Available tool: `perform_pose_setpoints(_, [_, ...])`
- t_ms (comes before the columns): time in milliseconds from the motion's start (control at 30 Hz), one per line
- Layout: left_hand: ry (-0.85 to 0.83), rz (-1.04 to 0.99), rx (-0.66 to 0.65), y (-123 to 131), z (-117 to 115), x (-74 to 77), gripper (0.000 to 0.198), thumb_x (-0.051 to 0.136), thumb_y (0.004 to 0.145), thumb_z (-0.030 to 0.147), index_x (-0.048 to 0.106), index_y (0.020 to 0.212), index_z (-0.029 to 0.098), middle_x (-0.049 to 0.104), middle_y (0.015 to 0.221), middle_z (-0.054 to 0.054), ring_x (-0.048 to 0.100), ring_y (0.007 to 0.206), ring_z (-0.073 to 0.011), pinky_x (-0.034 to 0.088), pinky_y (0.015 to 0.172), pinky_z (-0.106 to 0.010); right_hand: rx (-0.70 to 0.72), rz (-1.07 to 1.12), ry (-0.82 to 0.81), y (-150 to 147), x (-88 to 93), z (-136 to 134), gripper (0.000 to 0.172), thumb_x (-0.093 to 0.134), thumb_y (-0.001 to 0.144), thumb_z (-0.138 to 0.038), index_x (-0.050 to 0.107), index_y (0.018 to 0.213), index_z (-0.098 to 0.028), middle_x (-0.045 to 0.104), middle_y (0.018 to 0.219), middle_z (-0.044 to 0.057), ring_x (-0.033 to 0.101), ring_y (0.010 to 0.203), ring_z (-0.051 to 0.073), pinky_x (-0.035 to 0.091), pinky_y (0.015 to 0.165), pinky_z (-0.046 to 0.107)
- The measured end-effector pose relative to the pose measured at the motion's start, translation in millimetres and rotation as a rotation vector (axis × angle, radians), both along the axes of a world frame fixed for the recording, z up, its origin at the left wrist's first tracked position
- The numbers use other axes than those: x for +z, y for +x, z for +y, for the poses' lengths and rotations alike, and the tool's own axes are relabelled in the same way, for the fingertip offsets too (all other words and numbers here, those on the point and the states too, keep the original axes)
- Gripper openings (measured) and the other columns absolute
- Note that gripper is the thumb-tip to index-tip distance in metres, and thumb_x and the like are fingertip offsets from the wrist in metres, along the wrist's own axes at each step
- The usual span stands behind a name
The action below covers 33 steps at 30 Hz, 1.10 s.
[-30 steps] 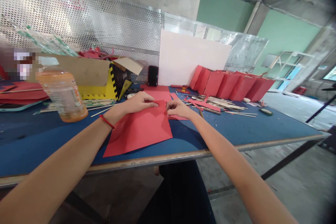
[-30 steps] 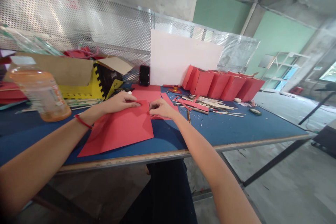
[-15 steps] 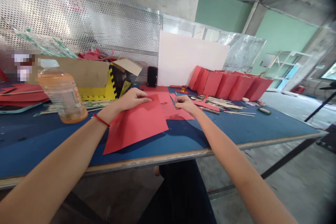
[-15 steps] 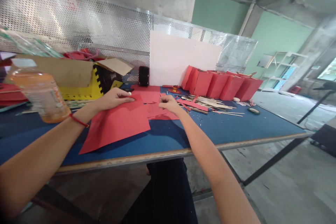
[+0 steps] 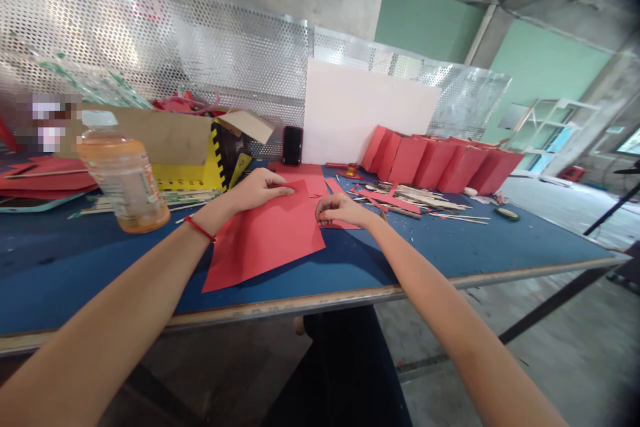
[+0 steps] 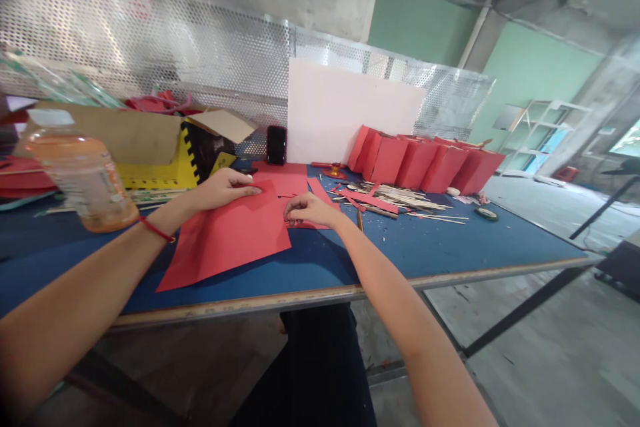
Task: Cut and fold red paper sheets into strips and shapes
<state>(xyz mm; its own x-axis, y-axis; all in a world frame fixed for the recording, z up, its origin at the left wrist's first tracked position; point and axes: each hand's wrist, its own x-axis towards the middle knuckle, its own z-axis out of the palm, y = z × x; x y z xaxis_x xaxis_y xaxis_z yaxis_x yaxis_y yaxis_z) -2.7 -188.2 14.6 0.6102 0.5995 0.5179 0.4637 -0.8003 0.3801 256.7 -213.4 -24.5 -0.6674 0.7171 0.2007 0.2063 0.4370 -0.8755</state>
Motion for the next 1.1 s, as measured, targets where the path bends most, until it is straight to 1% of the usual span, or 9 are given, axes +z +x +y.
perform_pose_setpoints(100, [-0.005,-0.028,-0.011,0,-1,0.5,0.039,0.065,0.084,0.047,0.066,0.062,0.015,0.045,0.05,0.005,0.031,0.05,-0.0085,0.023,0.05,-0.027,0.03,-0.026,0.011,0,-1.0,1,0.011,0.063,0.07,-0.026,0.065,0.069,-0.015,0.062,0.065,0.0,0.058,0.063,0.012,0.048,0.064,0.026])
perform_pose_setpoints(300, [-0.002,-0.029,0.002,0,-3,1.4,0.037,0.066,0.084,0.047,0.069,0.067,0.015,0.048,0.051,0.004,0.033,0.051,-0.0086,0.024,0.051,-0.026,0.035,-0.064,0.052,-1,-3.8,4,0.011,0.063,0.069,-0.027,0.065,0.067,-0.016,0.061,0.062,-0.002,0.058,0.061,0.012,0.046,0.062,0.026])
perform_pose_setpoints(400, [0.009,-0.032,0.004,2,-3,0.4,0.038,0.066,0.084,0.048,0.069,0.065,0.015,0.049,0.051,0.004,0.033,0.05,-0.0087,0.024,0.05,-0.027,0.016,-0.059,0.062,-3,-5.3,4,0.009,0.061,0.067,-0.024,0.063,0.065,-0.016,0.058,0.06,-0.003,0.054,0.058,0.011,0.042,0.058,0.025])
perform_pose_setpoints(567, [0.013,-0.033,0.006,1,-5,3.2,0.04,0.066,0.083,0.049,0.066,0.061,0.015,0.046,0.051,0.004,0.033,0.051,-0.0088,0.025,0.05,-0.026,-0.058,-0.012,0.102,-1,-9.1,8,0.006,0.06,0.064,-0.02,0.057,0.059,-0.017,0.052,0.057,-0.005,0.044,0.055,0.009,0.033,0.054,0.023])
perform_pose_setpoints(700, [-0.002,-0.068,0.084,-10,-7,12.4,0.046,0.064,0.083,0.05,0.057,0.054,0.015,0.04,0.051,0.004,0.032,0.052,-0.0089,0.024,0.05,-0.026,-0.179,0.081,0.144,9,-8.9,15,0.01,0.054,0.063,-0.018,0.048,0.056,-0.02,0.042,0.054,-0.007,0.037,0.054,0.008,0.029,0.052,0.023])
perform_pose_setpoints(800, [-0.003,-0.078,0.113,-14,-8,16.7,0.045,0.063,0.083,0.05,0.058,0.055,0.015,0.039,0.052,0.004,0.031,0.053,-0.0091,0.023,0.049,-0.026,-0.211,0.12,0.135,12,-6.4,15,0.006,0.052,0.065,-0.02,0.05,0.06,-0.02,0.045,0.057,-0.006,0.042,0.055,0.008,0.035,0.054,0.022])
perform_pose_setpoints(933, [0.003,-0.053,0.1,-10,-10,15.0,0.047,0.062,0.083,0.051,0.057,0.052,0.015,0.037,0.051,0.003,0.032,0.053,-0.0094,0.024,0.05,-0.026,-0.118,0.068,0.055,3,-3.5,6,0.012,0.06,0.072,-0.029,0.059,0.066,-0.018,0.055,0.06,-0.003,0.053,0.058,0.011,0.045,0.057,0.024])
perform_pose_setpoints(1000, [0.017,-0.048,0.087,-8,-10,13.2,0.046,0.063,0.084,0.05,0.059,0.054,0.015,0.039,0.051,0.003,0.033,0.053,-0.0094,0.024,0.05,-0.026,-0.076,0.049,0.017,-2,-2.7,2,0.016,0.064,0.073,-0.033,0.061,0.07,-0.017,0.059,0.062,-0.002,0.057,0.059,0.012,0.048,0.059,0.026])
perform_pose_setpoints(1100, [0.037,-0.052,0.066,-6,-9,11.3,0.041,0.064,0.083,0.049,0.065,0.06,0.015,0.042,0.05,0.004,0.033,0.052,-0.0094,0.025,0.05,-0.026,-0.023,0.05,-0.016,-5,-1.9,0,0.016,0.066,0.074,-0.033,0.062,0.074,-0.017,0.061,0.064,-0.001,0.059,0.061,0.012,0.051,0.063,0.027])
